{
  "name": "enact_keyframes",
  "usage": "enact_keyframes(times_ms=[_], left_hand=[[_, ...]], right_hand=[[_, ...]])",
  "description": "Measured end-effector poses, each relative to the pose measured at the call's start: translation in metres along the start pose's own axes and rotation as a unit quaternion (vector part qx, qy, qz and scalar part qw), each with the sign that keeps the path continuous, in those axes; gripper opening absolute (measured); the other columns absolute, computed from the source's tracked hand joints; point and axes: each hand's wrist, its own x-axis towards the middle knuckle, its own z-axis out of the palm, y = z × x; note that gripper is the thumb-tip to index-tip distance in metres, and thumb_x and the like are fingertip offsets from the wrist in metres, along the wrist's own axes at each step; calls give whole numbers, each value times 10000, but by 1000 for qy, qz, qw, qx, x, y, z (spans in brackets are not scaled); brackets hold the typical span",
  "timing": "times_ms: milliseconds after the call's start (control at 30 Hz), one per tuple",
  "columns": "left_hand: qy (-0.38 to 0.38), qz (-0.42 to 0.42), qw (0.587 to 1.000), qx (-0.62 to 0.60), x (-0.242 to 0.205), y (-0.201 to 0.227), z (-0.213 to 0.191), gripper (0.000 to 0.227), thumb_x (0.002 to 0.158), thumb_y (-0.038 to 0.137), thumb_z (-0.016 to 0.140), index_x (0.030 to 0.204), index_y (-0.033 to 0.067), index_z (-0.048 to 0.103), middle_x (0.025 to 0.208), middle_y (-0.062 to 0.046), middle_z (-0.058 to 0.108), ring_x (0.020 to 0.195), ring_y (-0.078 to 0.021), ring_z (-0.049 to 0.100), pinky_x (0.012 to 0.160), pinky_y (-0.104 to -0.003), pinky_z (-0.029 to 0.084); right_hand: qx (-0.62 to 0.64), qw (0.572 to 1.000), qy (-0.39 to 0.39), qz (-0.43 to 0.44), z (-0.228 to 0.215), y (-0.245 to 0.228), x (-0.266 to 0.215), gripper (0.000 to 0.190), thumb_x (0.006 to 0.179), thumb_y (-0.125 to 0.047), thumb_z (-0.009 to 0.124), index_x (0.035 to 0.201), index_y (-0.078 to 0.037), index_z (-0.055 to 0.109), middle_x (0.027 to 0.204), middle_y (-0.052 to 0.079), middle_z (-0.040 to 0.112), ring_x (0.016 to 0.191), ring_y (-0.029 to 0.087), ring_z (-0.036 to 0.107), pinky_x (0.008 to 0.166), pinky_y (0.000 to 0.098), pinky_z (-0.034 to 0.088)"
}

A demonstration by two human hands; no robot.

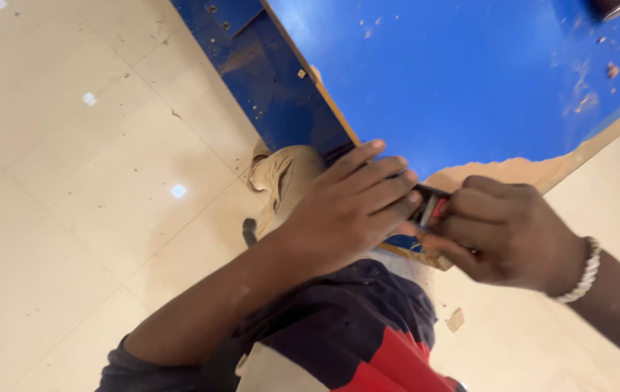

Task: The person uses a hand plane and then a chisel to shave the edge of a wooden board on a blue table.

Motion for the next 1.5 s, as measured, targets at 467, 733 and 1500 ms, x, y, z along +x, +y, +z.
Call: enact_keyframes(times_ms=[467, 733, 1500], left_hand=[[54, -18, 998, -19, -9, -9, 8, 358, 938, 342, 802, 1192, 102, 726, 1294, -54, 673, 1306, -248, 576, 1205, -473, 414], [99, -81, 987, 102, 9, -95, -21, 290, 1042, 290, 671, 1282, 153, 756, 1241, -24, 709, 1171, -256, 529, 1061, -530, 329], [106, -75, 977, 169, 9, -107, -28, 191, 1028, 340, 703, 1181, 258, 782, 1314, 82, 706, 1265, -240, 488, 1095, -555, 304]], right_hand=[[22, 998, 2, 61, 13, 12, -2, 290, 807, -306, 838, 733, -70, 688, 627, 30, 523, 522, 190, 541, 453, 358, 449], [-40, 997, 50, -43, 27, 88, 86, 270, 1025, -293, 817, 915, -62, 731, 851, 57, 629, 704, 217, 625, 634, 375, 503], [-21, 998, 49, -14, 27, 85, 107, 256, 967, -295, 799, 833, -92, 722, 774, 82, 557, 653, 266, 575, 586, 416, 457]])
